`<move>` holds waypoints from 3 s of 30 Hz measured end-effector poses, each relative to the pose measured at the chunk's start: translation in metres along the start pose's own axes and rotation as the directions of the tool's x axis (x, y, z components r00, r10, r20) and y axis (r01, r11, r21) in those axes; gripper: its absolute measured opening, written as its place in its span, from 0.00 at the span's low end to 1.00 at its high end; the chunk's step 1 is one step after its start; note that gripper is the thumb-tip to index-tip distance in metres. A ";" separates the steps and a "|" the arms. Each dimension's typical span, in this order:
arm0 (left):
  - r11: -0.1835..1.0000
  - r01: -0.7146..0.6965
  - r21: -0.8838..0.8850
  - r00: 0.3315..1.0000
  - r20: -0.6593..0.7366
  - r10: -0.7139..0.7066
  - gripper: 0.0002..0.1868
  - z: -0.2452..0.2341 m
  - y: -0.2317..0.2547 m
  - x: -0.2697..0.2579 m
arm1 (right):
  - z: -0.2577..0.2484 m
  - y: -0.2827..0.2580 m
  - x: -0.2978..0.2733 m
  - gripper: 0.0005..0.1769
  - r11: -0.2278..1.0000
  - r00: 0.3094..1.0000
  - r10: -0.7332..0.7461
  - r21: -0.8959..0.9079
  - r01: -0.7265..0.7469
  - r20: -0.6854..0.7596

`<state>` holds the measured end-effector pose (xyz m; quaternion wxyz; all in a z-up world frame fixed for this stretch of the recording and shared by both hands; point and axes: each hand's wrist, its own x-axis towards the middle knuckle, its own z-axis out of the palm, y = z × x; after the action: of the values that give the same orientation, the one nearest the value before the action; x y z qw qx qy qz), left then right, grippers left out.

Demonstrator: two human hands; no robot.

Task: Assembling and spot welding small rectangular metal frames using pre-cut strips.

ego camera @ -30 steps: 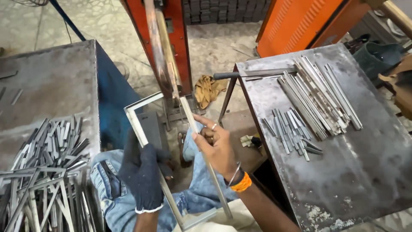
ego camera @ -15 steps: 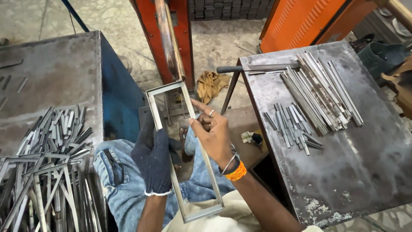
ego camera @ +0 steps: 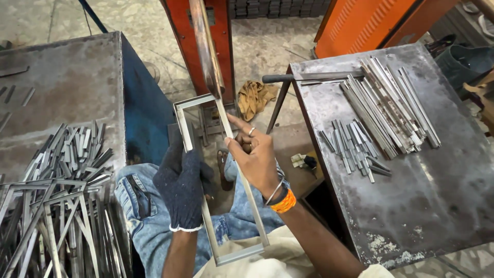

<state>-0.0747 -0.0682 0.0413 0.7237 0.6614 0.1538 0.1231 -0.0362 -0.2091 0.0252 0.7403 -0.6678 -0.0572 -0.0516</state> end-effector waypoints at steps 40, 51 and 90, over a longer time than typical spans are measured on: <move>0.791 -0.500 0.351 0.845 -0.003 0.535 0.17 0.049 0.016 0.034 | -0.077 -0.055 0.117 0.15 0.142 0.789 -0.051 -0.777 0.613 0.613; 0.994 -0.092 0.055 0.995 0.050 0.090 0.20 0.071 -0.001 0.047 | -0.080 -0.064 0.121 0.19 0.483 0.731 -0.041 -0.627 0.611 0.681; 0.997 -0.071 -0.043 0.970 0.230 0.079 0.17 0.036 -0.120 0.039 | -0.054 -0.033 0.068 0.16 0.664 0.757 -0.118 -0.516 0.541 0.643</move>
<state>-0.0277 -0.0977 -0.0776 0.7428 0.6640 0.0413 0.0752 0.0268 -0.2657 0.0622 0.3710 -0.8499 -0.3742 -0.0115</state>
